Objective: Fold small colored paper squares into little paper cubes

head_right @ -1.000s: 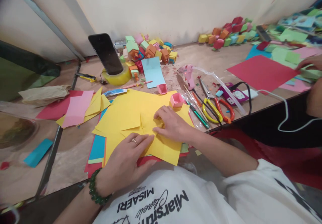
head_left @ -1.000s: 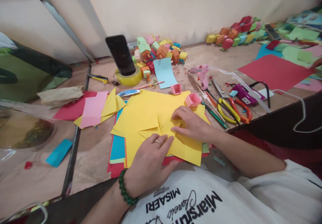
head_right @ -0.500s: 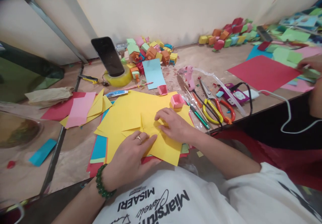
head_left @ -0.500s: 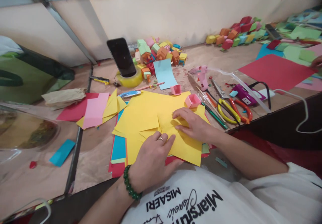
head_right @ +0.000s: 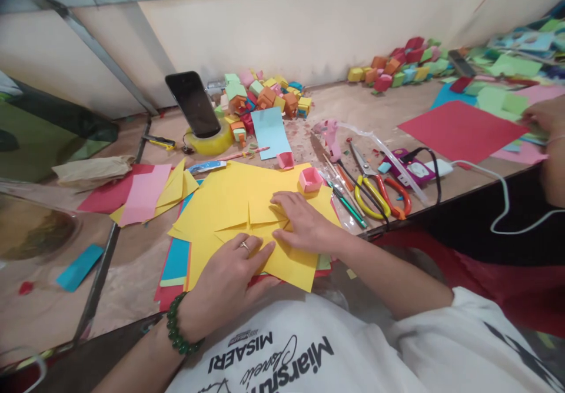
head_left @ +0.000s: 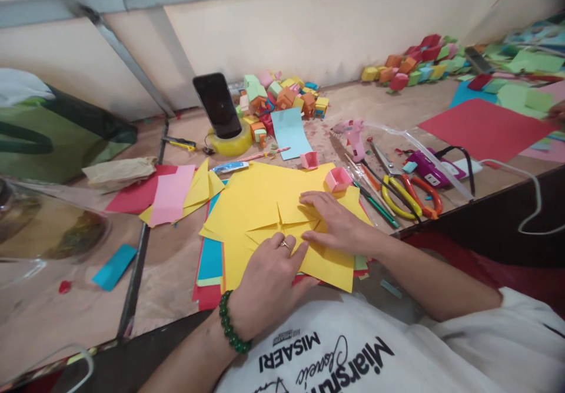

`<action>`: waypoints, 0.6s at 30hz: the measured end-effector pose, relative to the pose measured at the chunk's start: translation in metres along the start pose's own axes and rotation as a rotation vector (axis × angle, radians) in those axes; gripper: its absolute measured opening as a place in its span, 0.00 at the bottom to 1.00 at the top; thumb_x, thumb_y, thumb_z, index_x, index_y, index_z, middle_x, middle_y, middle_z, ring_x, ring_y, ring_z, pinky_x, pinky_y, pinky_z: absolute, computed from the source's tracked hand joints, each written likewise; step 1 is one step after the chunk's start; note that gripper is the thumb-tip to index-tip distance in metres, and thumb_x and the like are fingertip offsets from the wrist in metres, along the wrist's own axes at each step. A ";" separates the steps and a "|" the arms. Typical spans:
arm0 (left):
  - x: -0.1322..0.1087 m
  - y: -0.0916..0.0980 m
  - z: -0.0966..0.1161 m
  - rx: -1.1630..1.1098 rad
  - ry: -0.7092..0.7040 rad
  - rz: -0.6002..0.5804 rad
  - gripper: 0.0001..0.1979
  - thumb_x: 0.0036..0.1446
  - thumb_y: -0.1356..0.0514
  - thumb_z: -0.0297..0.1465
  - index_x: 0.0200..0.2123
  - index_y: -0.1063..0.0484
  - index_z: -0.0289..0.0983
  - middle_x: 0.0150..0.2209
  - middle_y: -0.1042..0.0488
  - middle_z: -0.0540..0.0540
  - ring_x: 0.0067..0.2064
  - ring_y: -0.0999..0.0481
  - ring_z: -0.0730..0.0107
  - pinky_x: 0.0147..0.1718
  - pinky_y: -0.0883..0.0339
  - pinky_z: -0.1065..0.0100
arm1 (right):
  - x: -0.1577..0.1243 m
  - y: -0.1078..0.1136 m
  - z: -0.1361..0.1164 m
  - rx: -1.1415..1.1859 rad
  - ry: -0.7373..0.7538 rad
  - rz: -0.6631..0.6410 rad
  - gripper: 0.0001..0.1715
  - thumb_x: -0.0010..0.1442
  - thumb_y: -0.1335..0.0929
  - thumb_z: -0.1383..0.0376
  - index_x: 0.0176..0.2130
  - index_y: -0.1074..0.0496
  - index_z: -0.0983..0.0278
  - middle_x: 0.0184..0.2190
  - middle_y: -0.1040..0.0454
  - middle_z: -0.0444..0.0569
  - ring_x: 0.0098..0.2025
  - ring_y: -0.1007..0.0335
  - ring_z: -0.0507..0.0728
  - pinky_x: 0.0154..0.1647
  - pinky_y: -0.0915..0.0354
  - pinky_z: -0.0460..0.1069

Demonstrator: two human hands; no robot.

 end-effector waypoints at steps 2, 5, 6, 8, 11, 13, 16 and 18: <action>-0.002 0.002 0.001 0.013 -0.005 0.006 0.22 0.56 0.38 0.42 0.47 0.29 0.30 0.39 0.25 0.38 0.41 0.28 0.56 0.39 0.29 0.56 | 0.000 -0.001 0.003 0.021 0.013 -0.012 0.25 0.58 0.36 0.67 0.54 0.43 0.62 0.57 0.39 0.59 0.61 0.43 0.64 0.60 0.41 0.65; -0.008 0.002 0.001 0.036 -0.004 0.028 0.21 0.57 0.40 0.41 0.47 0.29 0.31 0.45 0.25 0.36 0.43 0.28 0.55 0.41 0.29 0.55 | 0.000 0.002 0.009 0.060 0.022 -0.011 0.26 0.58 0.41 0.72 0.56 0.44 0.61 0.57 0.37 0.57 0.62 0.42 0.61 0.62 0.42 0.63; -0.010 0.001 0.001 0.044 -0.002 0.034 0.21 0.58 0.40 0.41 0.47 0.29 0.32 0.47 0.25 0.35 0.44 0.28 0.55 0.42 0.29 0.55 | 0.000 0.003 0.009 0.069 0.024 -0.015 0.27 0.58 0.42 0.72 0.56 0.44 0.61 0.57 0.37 0.57 0.62 0.42 0.60 0.62 0.42 0.62; -0.013 -0.002 0.001 0.058 0.008 0.034 0.21 0.58 0.40 0.42 0.49 0.29 0.32 0.50 0.26 0.35 0.46 0.28 0.53 0.44 0.30 0.53 | -0.001 0.003 0.008 0.070 0.025 -0.037 0.27 0.59 0.41 0.70 0.58 0.45 0.60 0.58 0.38 0.57 0.62 0.43 0.61 0.63 0.43 0.62; -0.016 -0.008 0.000 0.059 0.037 0.022 0.23 0.57 0.39 0.42 0.50 0.30 0.32 0.52 0.27 0.34 0.49 0.29 0.52 0.48 0.31 0.51 | -0.002 0.000 0.005 0.017 -0.003 -0.046 0.32 0.59 0.36 0.61 0.60 0.47 0.63 0.61 0.41 0.60 0.64 0.46 0.65 0.63 0.44 0.64; -0.019 -0.010 0.000 0.052 0.045 0.025 0.24 0.56 0.39 0.42 0.51 0.30 0.32 0.54 0.28 0.34 0.51 0.29 0.51 0.49 0.32 0.50 | -0.003 -0.002 0.006 -0.016 -0.019 -0.033 0.38 0.57 0.33 0.58 0.61 0.48 0.64 0.62 0.43 0.62 0.65 0.48 0.67 0.63 0.45 0.65; -0.023 -0.011 0.002 0.060 0.042 0.036 0.25 0.56 0.38 0.41 0.53 0.32 0.33 0.55 0.29 0.34 0.52 0.29 0.51 0.50 0.31 0.51 | -0.002 -0.005 0.011 -0.009 0.004 -0.034 0.36 0.58 0.36 0.64 0.63 0.49 0.63 0.62 0.42 0.60 0.65 0.48 0.64 0.64 0.46 0.65; -0.026 -0.012 0.002 0.060 0.050 0.047 0.25 0.55 0.37 0.40 0.53 0.32 0.33 0.56 0.30 0.34 0.53 0.29 0.52 0.50 0.31 0.52 | -0.001 -0.004 0.014 0.010 0.017 -0.034 0.34 0.59 0.39 0.68 0.63 0.49 0.62 0.61 0.41 0.59 0.65 0.47 0.63 0.64 0.46 0.64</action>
Point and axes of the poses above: each hand's wrist, its own x-axis towards the middle knuckle, its own y-axis out of the back of the hand, z = x × y, the point moved 6 cm from there along x, towards the middle knuckle
